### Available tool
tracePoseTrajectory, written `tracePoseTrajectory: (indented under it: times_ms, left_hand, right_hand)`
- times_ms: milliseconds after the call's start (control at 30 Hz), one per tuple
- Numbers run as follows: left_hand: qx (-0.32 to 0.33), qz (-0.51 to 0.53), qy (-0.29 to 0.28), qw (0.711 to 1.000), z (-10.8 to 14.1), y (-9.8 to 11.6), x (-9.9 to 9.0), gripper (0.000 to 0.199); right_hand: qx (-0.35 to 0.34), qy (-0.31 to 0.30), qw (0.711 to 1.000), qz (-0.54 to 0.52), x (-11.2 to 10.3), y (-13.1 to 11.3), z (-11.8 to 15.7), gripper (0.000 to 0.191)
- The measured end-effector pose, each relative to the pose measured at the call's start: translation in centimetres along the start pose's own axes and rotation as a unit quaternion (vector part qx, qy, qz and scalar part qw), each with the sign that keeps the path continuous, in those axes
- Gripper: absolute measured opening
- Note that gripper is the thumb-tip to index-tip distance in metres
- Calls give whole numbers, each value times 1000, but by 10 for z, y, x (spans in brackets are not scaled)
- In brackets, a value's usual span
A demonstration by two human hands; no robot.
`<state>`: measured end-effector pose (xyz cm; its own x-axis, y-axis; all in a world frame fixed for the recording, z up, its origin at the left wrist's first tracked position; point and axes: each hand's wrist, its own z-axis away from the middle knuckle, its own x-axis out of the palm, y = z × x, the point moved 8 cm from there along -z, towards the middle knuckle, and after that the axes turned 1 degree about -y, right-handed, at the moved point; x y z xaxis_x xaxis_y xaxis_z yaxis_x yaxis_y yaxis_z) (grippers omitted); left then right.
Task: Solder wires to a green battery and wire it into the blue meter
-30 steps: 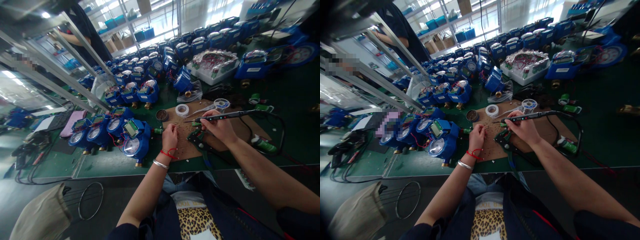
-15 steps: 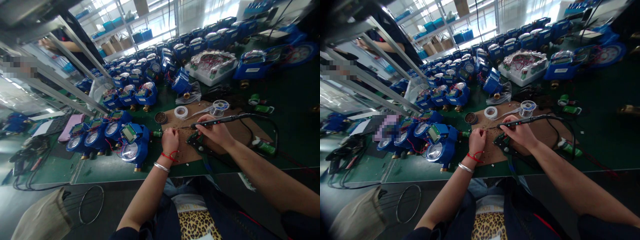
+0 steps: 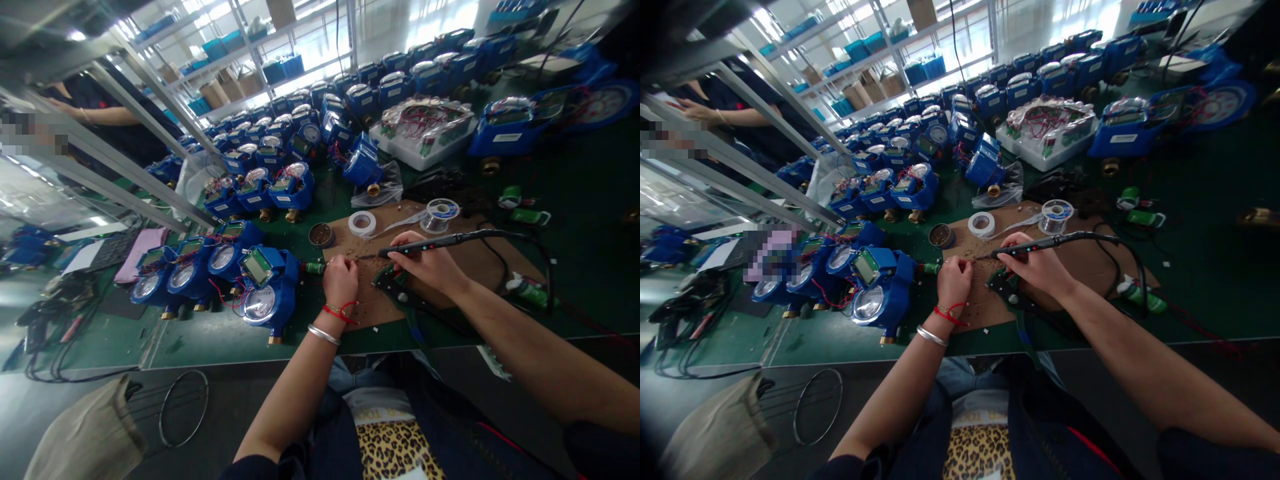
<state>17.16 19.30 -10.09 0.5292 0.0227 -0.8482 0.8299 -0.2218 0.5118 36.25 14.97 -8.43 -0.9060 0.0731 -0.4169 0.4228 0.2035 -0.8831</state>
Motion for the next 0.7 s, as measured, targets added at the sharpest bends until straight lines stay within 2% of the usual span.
tracePoseTrajectory:
  times_ms: [400,700]
  left_hand:
    - [-1,0,0,1000,-1,0,0,13]
    - [-2,8,4,1000,0,0,0,12]
  right_hand:
    - [-15,6,1000,22,-1,-2,-1,21]
    - [-16,9,1000,-20,-5,-7,0,22]
